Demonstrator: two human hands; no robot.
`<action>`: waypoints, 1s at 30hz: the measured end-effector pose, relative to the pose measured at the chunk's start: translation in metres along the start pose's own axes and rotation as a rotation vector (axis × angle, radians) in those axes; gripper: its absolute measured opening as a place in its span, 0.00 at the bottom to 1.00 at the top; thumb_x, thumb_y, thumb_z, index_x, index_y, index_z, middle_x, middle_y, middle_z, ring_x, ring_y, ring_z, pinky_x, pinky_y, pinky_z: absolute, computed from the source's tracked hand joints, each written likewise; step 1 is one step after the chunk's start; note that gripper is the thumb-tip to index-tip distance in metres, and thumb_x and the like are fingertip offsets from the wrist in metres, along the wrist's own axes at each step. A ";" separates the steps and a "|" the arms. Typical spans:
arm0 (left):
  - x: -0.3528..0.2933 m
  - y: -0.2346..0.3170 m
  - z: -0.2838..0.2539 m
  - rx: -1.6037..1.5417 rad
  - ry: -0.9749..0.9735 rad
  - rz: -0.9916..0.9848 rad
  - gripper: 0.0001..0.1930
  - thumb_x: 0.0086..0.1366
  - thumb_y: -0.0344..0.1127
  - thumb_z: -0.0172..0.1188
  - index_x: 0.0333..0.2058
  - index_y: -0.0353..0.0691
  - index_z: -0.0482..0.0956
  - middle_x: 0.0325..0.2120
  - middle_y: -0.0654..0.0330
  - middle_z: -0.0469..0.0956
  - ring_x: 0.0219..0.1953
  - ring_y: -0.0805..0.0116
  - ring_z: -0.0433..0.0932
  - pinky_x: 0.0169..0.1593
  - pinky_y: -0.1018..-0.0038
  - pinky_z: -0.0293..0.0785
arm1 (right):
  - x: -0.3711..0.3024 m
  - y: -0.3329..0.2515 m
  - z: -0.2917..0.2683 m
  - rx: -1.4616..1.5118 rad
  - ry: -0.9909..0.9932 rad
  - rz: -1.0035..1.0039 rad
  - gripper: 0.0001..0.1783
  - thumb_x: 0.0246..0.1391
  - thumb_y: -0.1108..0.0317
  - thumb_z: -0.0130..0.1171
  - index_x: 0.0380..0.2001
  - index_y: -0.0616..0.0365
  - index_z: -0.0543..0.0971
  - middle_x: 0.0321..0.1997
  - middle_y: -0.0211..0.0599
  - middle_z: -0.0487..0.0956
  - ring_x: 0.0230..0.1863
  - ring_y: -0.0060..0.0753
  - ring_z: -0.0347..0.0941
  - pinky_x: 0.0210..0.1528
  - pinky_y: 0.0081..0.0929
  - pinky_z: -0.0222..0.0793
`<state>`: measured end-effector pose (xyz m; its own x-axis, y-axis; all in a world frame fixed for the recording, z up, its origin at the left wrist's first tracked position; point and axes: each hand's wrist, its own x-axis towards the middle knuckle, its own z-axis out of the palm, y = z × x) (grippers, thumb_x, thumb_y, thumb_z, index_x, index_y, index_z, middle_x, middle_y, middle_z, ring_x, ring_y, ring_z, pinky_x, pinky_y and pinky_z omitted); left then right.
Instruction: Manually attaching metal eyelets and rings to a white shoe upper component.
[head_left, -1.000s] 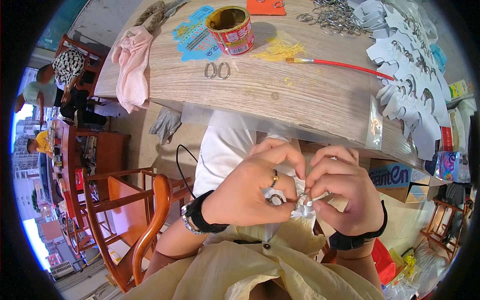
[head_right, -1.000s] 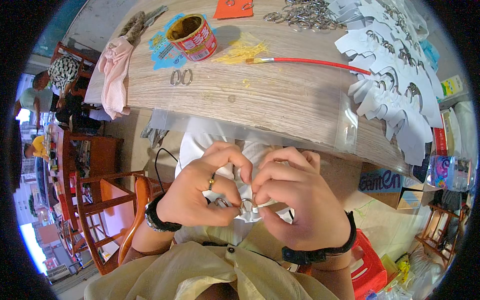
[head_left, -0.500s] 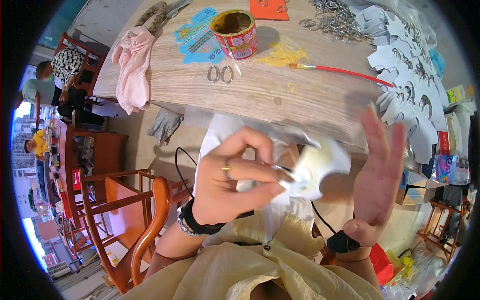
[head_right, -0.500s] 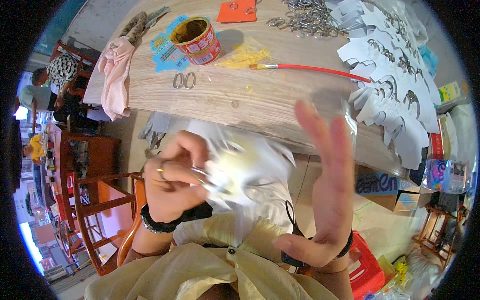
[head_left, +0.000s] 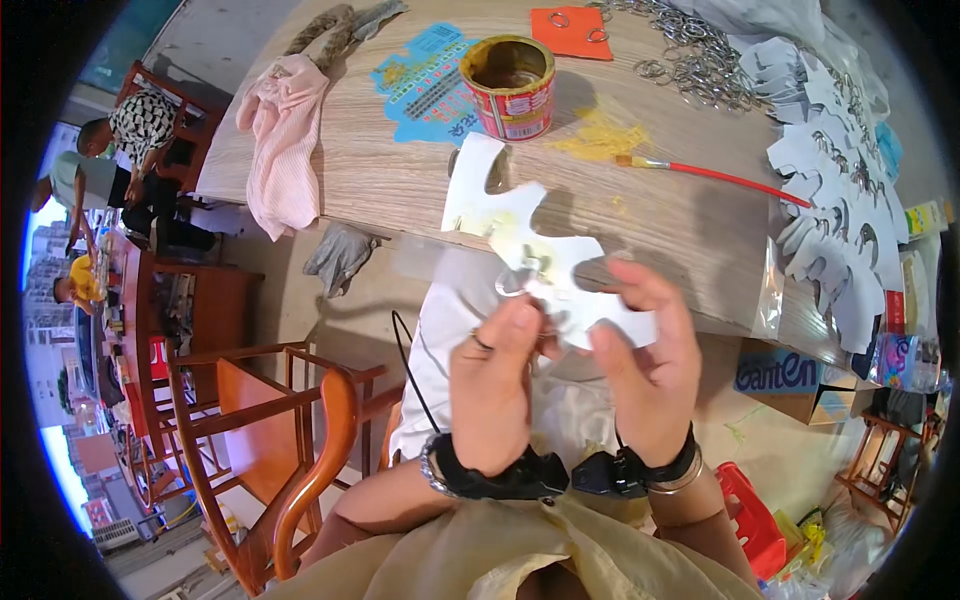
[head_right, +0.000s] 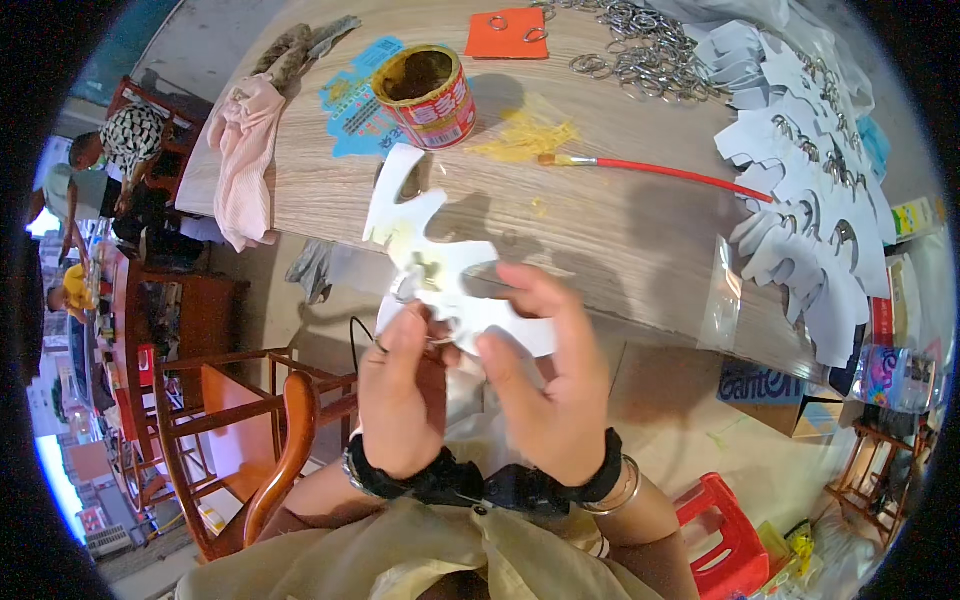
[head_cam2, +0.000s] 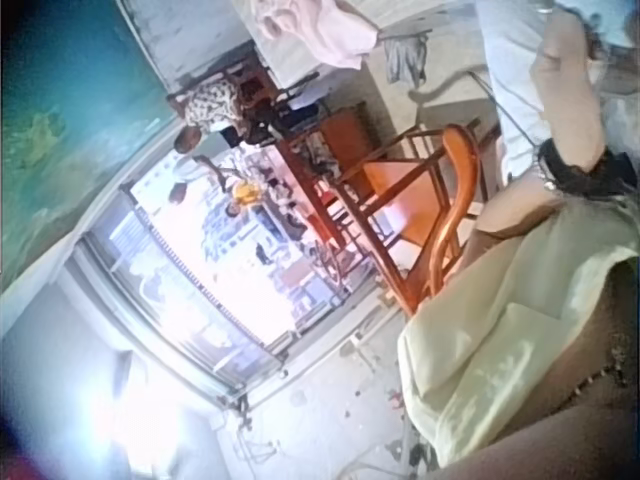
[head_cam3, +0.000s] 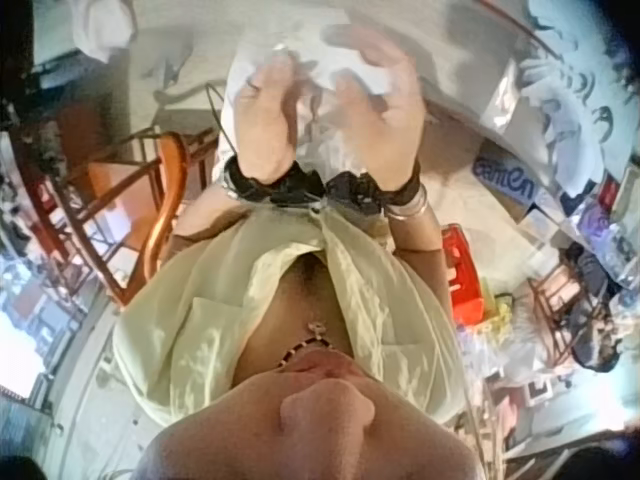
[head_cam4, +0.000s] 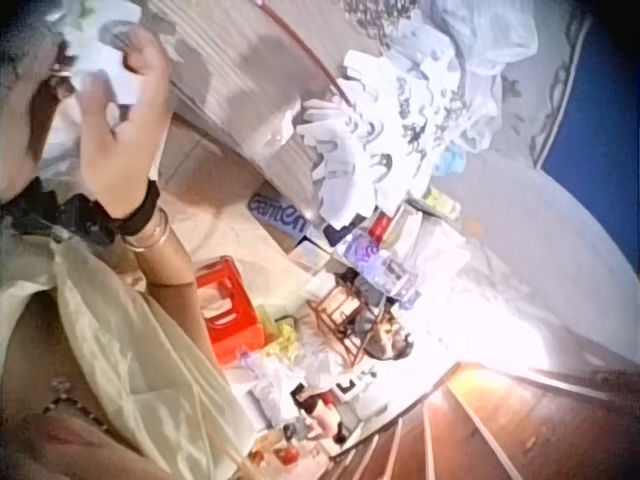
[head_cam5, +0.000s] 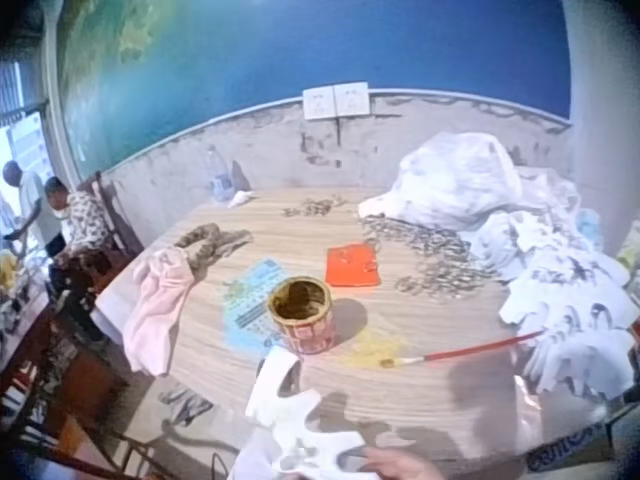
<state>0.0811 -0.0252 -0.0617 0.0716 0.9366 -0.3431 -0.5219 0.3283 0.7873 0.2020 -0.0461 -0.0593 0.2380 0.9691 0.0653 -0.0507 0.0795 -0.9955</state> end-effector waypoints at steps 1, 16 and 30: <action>-0.002 -0.003 -0.001 0.035 -0.049 -0.033 0.14 0.63 0.35 0.57 0.42 0.29 0.76 0.32 0.65 0.76 0.31 0.79 0.69 0.38 0.80 0.67 | 0.002 -0.003 -0.001 0.065 0.043 0.043 0.23 0.51 0.77 0.57 0.51 0.63 0.65 0.42 0.35 0.72 0.45 0.21 0.67 0.47 0.22 0.65; 0.009 0.031 0.014 1.096 -0.662 0.467 0.17 0.51 0.26 0.63 0.42 0.40 0.80 0.33 0.56 0.79 0.34 0.60 0.77 0.40 0.71 0.71 | 0.029 -0.016 -0.061 -0.580 0.106 0.040 0.16 0.46 0.79 0.60 0.40 0.61 0.74 0.35 0.32 0.74 0.35 0.24 0.71 0.37 0.19 0.67; 0.069 0.031 0.025 1.392 -0.605 0.774 0.12 0.45 0.21 0.63 0.31 0.39 0.79 0.37 0.60 0.77 0.33 0.62 0.77 0.36 0.71 0.74 | 0.038 -0.006 -0.040 -0.719 -0.080 -0.231 0.11 0.38 0.82 0.62 0.28 0.62 0.74 0.38 0.39 0.72 0.30 0.35 0.73 0.32 0.26 0.70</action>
<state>0.0907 0.0527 -0.0479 0.6374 0.7189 0.2772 0.4722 -0.6487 0.5968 0.2504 -0.0191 -0.0533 0.0935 0.9625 0.2548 0.6430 0.1370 -0.7535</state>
